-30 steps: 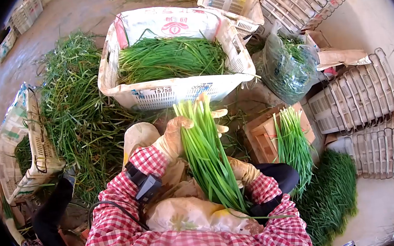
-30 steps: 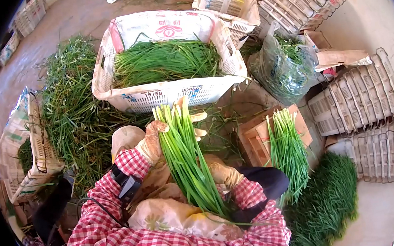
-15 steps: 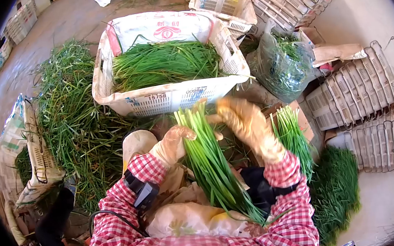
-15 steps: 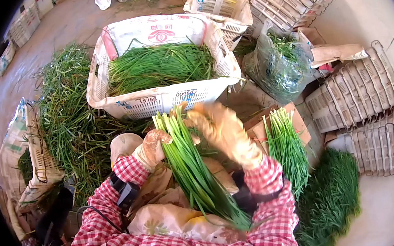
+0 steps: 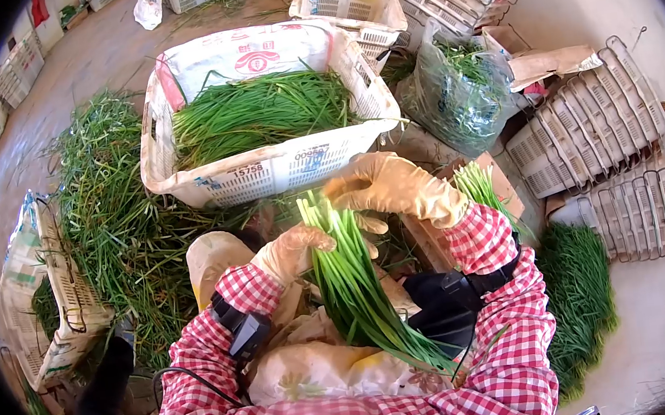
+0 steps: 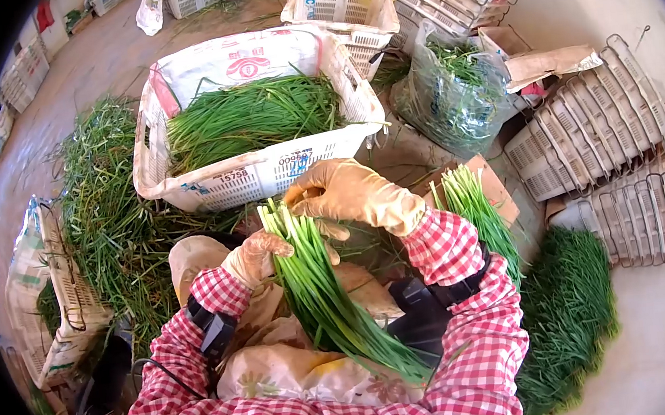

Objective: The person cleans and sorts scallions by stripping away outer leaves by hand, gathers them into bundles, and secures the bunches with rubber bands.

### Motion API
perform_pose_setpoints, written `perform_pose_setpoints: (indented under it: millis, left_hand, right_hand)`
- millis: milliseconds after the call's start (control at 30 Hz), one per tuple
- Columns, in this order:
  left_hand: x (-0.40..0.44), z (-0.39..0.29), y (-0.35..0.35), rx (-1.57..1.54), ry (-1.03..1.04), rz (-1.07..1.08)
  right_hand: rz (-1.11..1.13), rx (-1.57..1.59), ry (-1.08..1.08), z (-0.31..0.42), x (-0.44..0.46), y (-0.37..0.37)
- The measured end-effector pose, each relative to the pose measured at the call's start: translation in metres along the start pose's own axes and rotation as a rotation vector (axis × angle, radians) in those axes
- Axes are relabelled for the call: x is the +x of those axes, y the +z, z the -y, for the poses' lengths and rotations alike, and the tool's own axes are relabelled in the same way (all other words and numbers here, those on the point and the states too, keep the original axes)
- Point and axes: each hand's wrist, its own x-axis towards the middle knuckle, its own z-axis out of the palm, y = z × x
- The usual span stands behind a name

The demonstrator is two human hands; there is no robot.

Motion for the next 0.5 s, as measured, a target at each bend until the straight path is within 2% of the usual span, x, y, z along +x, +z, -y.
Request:
perform_pose_setpoints:
  millis: [33,67,133,233,333,367,400,433,467,500]
  left_hand:
    - [0.002,0.002,0.002,0.021,-0.009,-0.012]
    - [0.002,0.004,0.003,0.018,-0.06,-0.051]
    - [0.0,0.009,0.0,0.01,-0.162,-0.129]
    - [0.002,0.018,-0.011,0.03,-0.15,-0.104]
    - [0.006,0.022,-0.006,0.005,-0.068,-0.121]
    - [0.009,0.022,-0.002,-0.015,-0.031,-0.122]
    - [0.011,0.022,-0.001,-0.032,0.005,-0.123]
    - [0.012,0.024,-0.006,-0.05,-0.001,-0.104]
    - [0.011,0.022,-0.007,-0.028,0.002,-0.11]
    - [0.01,0.02,-0.008,-0.008,0.008,-0.117]
  right_hand:
    - [-0.054,-0.207,-0.053,0.002,-0.004,-0.001]
    - [-0.144,-0.485,-0.238,-0.006,-0.004,0.0]
    - [-0.226,-0.608,-0.501,-0.02,-0.004,0.003]
    - [-0.407,-1.058,-0.508,-0.03,-0.005,0.015]
    - [-0.554,-0.931,-0.609,-0.026,-0.001,-0.007]
    - [-0.766,-1.148,-0.361,-0.004,-0.009,-0.011]
    - [-0.85,-1.095,-0.557,-0.006,-0.007,-0.034]
    - [-0.935,-1.15,-0.56,0.002,-0.012,-0.055]
    - [-1.071,-1.405,-0.461,-0.002,-0.015,-0.081]
    - [-1.161,-1.315,-0.606,0.009,-0.027,-0.107]
